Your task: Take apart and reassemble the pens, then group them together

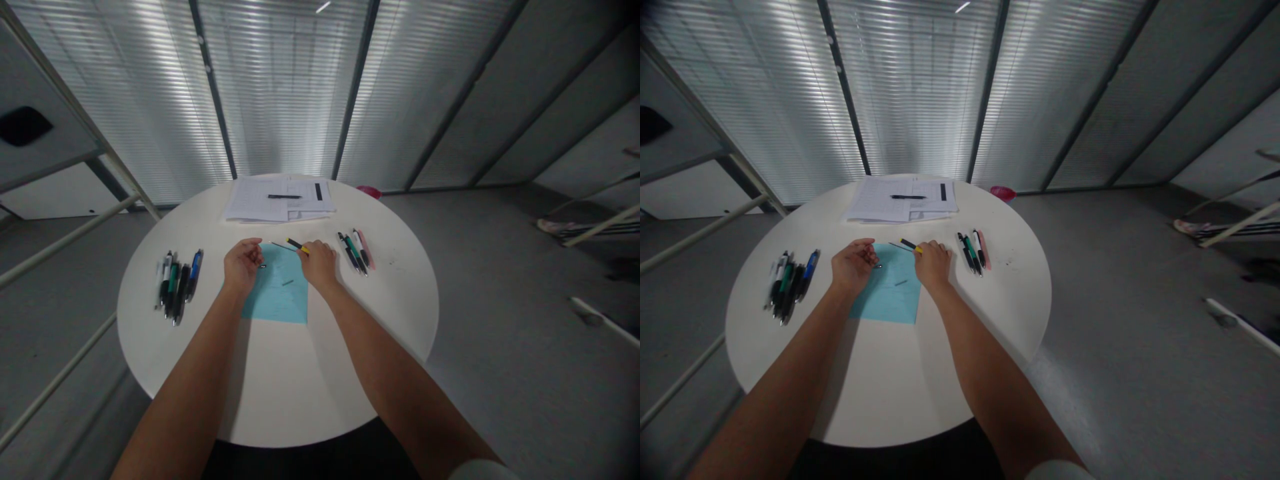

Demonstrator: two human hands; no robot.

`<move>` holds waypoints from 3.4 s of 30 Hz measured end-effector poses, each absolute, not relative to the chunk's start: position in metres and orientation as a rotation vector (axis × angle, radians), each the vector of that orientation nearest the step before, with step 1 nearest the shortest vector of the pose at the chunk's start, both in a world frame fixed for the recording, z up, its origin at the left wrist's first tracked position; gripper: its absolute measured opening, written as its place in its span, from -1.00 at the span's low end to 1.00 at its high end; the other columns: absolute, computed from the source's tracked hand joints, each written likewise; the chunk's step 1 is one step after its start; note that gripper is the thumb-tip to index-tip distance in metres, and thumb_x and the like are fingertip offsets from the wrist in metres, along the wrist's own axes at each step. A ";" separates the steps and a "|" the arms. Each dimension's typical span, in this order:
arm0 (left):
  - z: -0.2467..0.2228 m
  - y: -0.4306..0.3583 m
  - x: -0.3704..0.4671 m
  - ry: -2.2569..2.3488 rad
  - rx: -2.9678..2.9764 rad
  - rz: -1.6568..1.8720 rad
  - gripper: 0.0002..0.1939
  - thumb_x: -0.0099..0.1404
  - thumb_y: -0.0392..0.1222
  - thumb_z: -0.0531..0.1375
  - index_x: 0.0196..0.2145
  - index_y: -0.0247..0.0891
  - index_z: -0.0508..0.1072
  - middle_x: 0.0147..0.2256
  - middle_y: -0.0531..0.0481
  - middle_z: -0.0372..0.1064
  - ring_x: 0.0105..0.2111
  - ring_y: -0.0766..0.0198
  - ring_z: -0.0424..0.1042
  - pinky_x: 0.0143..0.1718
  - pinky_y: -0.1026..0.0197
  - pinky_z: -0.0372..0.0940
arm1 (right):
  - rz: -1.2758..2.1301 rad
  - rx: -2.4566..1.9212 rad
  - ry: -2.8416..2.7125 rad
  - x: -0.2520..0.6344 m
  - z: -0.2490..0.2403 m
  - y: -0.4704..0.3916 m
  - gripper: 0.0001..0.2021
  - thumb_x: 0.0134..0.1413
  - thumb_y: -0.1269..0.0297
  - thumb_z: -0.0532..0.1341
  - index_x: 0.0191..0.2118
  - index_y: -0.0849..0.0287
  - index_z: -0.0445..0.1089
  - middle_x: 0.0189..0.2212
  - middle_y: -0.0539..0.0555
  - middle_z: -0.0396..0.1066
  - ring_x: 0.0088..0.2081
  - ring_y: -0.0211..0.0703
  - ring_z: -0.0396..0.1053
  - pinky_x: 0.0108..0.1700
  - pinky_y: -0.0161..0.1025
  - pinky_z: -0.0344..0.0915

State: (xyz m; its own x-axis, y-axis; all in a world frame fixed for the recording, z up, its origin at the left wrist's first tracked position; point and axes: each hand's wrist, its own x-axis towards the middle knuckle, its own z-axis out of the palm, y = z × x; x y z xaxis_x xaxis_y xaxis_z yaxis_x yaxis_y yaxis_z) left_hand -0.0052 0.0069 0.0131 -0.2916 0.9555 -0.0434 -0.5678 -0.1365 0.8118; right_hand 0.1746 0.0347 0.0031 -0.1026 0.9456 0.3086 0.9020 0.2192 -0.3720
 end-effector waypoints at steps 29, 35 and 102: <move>0.015 0.007 0.005 0.933 0.751 1.676 -0.76 0.13 -0.06 0.31 -0.41 -0.32 0.48 -0.39 -0.07 0.43 -0.50 0.39 0.36 -0.39 0.27 0.28 | 0.544 -1.178 -2.003 0.168 0.003 0.031 -0.57 0.31 -0.05 -0.04 -0.30 0.12 0.43 -0.38 -0.01 0.24 -0.27 -0.27 0.29 -0.18 -0.34 0.16; 0.013 0.007 0.005 0.879 0.758 1.643 -0.76 0.19 -0.05 0.27 -0.37 -0.31 0.44 -0.40 -0.06 0.44 -0.50 0.37 0.39 -0.35 0.24 0.31 | 0.496 -1.240 -2.067 0.167 0.003 0.031 -0.51 0.28 -0.11 -0.03 -0.37 0.12 0.47 -0.46 -0.03 0.20 -0.36 -0.29 0.27 -0.29 -0.35 0.10; 0.006 0.004 0.002 1.315 1.332 1.518 -0.87 0.08 -0.22 0.22 -0.38 -0.21 0.56 -0.42 -0.04 0.44 -0.39 0.23 0.37 -0.27 0.12 0.25 | 0.712 -1.080 -1.545 0.168 0.003 0.036 -0.48 0.27 -0.13 -0.10 -0.42 0.14 0.38 -0.47 -0.01 0.33 -0.37 -0.23 0.30 -0.24 -0.28 0.17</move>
